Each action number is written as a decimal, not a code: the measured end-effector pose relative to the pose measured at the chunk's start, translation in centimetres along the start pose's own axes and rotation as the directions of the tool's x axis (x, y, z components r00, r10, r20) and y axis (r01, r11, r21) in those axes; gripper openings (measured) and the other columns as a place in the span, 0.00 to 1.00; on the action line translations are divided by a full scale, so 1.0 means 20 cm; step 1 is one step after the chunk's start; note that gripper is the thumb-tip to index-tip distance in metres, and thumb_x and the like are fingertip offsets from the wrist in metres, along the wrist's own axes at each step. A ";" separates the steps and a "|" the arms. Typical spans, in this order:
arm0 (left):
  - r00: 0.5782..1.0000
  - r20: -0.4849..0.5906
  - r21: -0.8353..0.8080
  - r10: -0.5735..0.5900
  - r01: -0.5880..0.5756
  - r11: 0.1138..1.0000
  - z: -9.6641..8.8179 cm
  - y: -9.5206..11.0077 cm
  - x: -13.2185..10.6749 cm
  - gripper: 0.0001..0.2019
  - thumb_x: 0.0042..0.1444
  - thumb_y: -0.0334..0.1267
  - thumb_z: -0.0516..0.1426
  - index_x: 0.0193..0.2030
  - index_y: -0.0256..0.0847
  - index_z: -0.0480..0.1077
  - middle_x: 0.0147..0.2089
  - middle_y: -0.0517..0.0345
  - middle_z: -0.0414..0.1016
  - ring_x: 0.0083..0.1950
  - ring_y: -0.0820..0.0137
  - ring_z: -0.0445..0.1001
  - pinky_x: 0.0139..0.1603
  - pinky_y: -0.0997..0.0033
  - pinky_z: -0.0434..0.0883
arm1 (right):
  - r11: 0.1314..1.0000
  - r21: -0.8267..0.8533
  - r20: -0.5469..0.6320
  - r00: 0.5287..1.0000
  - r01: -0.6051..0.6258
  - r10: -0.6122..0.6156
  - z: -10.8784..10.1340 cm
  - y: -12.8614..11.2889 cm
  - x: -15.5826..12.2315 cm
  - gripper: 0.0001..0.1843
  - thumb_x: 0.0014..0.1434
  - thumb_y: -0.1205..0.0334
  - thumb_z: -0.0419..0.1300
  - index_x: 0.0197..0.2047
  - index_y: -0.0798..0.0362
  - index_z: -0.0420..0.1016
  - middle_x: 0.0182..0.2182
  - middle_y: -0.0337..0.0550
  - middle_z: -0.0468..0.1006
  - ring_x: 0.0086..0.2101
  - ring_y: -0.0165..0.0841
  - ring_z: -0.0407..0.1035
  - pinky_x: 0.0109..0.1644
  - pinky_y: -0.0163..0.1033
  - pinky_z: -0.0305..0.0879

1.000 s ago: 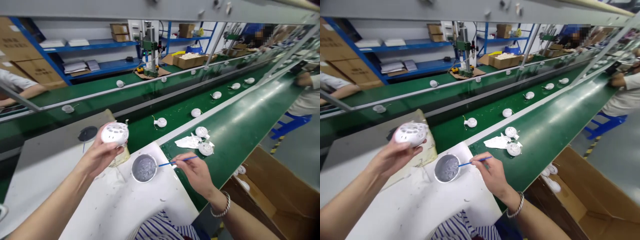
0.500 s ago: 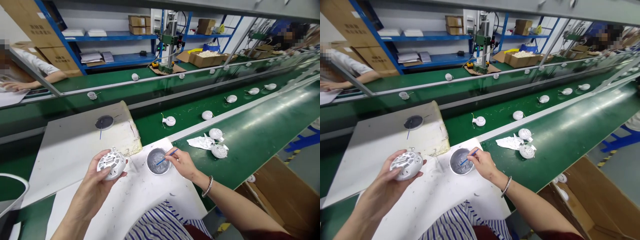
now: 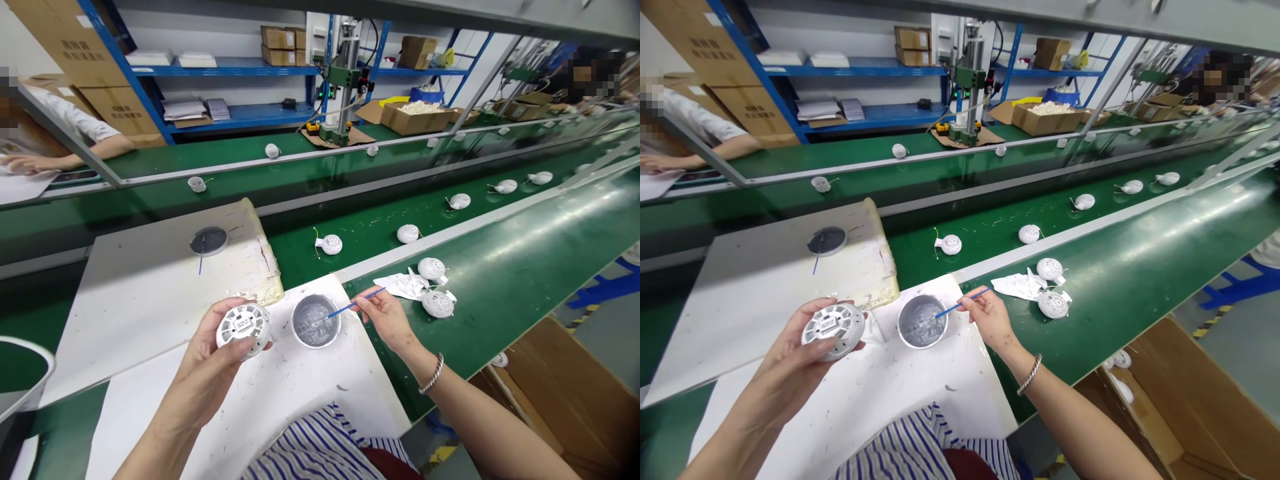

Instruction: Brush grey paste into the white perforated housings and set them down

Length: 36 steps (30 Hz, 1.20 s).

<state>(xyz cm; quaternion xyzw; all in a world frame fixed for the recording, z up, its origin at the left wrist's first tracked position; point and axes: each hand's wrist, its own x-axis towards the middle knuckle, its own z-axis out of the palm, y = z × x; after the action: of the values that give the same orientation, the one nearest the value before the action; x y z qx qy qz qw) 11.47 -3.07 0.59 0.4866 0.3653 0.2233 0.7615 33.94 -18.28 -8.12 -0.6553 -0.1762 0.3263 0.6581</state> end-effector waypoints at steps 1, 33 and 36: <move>1.000 0.018 0.000 -0.002 0.002 1.000 0.00 0.00 0.00 0.20 0.46 0.35 0.61 0.47 0.48 0.64 0.50 0.54 0.66 0.44 0.64 0.69 0.41 0.66 0.72 | 1.000 0.017 -0.010 1.000 -0.007 0.007 -0.01 0.00 0.00 0.14 0.47 0.55 0.65 0.30 0.56 0.68 0.26 0.42 0.77 0.22 0.24 0.67 0.23 0.29 0.58; 0.963 -0.032 -0.306 -0.269 0.247 0.920 0.12 -0.09 -0.04 0.11 0.52 0.44 0.58 0.38 0.40 0.68 0.44 0.53 0.67 0.42 0.64 0.69 0.35 0.58 0.75 | 0.954 0.299 0.108 0.992 0.025 -0.060 0.23 -0.38 -0.15 0.08 0.51 0.60 0.64 0.29 0.54 0.69 0.28 0.37 0.75 0.27 0.23 0.71 0.26 0.26 0.65; 0.975 -0.007 -0.303 -0.221 0.209 0.930 0.11 -0.08 -0.04 0.11 0.54 0.44 0.56 0.38 0.39 0.69 0.45 0.52 0.67 0.43 0.62 0.68 0.35 0.58 0.75 | 0.977 0.191 0.119 0.986 0.094 -0.118 0.24 -0.34 -0.18 0.08 0.53 0.60 0.63 0.30 0.54 0.68 0.30 0.38 0.76 0.24 0.23 0.70 0.29 0.28 0.67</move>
<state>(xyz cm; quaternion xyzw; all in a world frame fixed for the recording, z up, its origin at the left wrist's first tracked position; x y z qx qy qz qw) 12.60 -5.65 -0.06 0.3175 0.3936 0.2016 0.8388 29.55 -16.64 -0.31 -0.5583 -0.2225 0.3476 0.7197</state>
